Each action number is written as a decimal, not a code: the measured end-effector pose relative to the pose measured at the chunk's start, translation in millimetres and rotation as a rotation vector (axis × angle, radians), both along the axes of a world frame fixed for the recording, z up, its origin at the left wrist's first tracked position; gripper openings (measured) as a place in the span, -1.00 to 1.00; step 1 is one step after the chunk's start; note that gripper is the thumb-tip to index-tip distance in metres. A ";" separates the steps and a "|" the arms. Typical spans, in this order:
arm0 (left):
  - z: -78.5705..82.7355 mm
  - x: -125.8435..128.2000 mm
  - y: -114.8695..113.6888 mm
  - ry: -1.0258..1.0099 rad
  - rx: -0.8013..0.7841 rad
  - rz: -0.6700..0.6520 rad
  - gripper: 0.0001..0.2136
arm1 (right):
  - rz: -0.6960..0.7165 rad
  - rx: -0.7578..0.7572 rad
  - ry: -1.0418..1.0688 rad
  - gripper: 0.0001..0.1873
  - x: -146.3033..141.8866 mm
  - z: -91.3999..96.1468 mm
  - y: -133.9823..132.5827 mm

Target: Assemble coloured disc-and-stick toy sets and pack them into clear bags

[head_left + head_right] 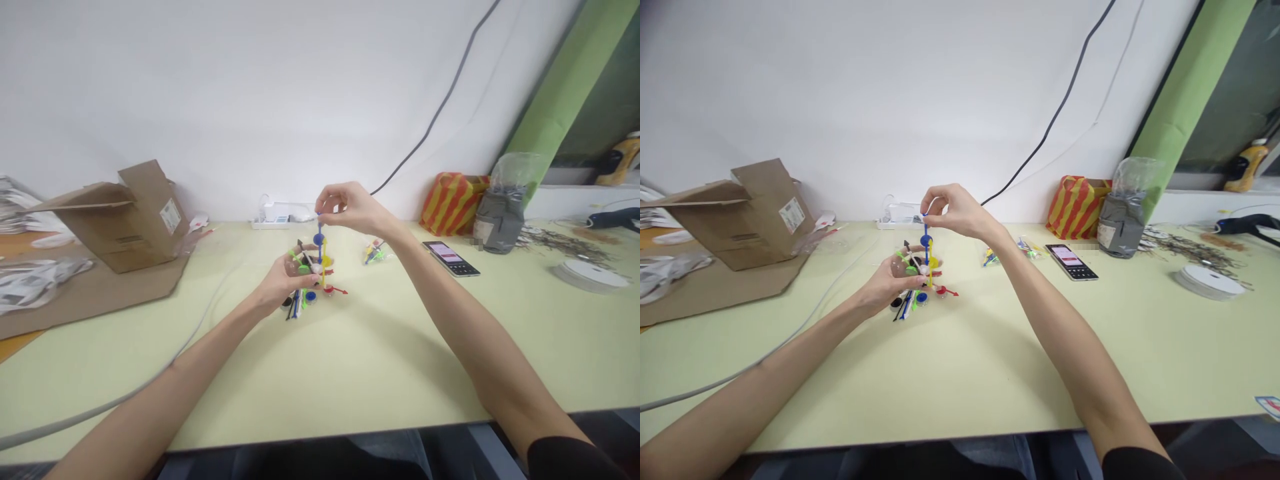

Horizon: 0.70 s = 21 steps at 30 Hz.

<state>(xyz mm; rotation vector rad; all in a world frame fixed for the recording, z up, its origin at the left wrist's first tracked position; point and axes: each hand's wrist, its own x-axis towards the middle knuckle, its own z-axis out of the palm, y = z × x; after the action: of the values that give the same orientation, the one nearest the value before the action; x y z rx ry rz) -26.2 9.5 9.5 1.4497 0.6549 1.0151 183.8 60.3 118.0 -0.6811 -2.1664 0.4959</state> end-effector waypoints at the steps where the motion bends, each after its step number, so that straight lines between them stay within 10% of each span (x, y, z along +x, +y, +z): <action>1: 0.7 0.3 -0.7 -0.004 -0.001 -0.002 -0.32 | 0.007 -0.008 -0.006 -0.89 -0.2 -0.2 0.4; 21: 0.8 1.6 -5.1 0.055 0.001 0.019 -0.37 | 0.185 -0.143 -0.202 -0.69 -7.1 -5.8 -2.9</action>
<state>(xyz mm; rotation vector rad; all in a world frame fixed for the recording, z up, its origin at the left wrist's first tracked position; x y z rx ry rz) -24.6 4.5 10.4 1.4794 0.7094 0.9932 176.7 57.5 112.1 -0.6339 -2.4149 0.7115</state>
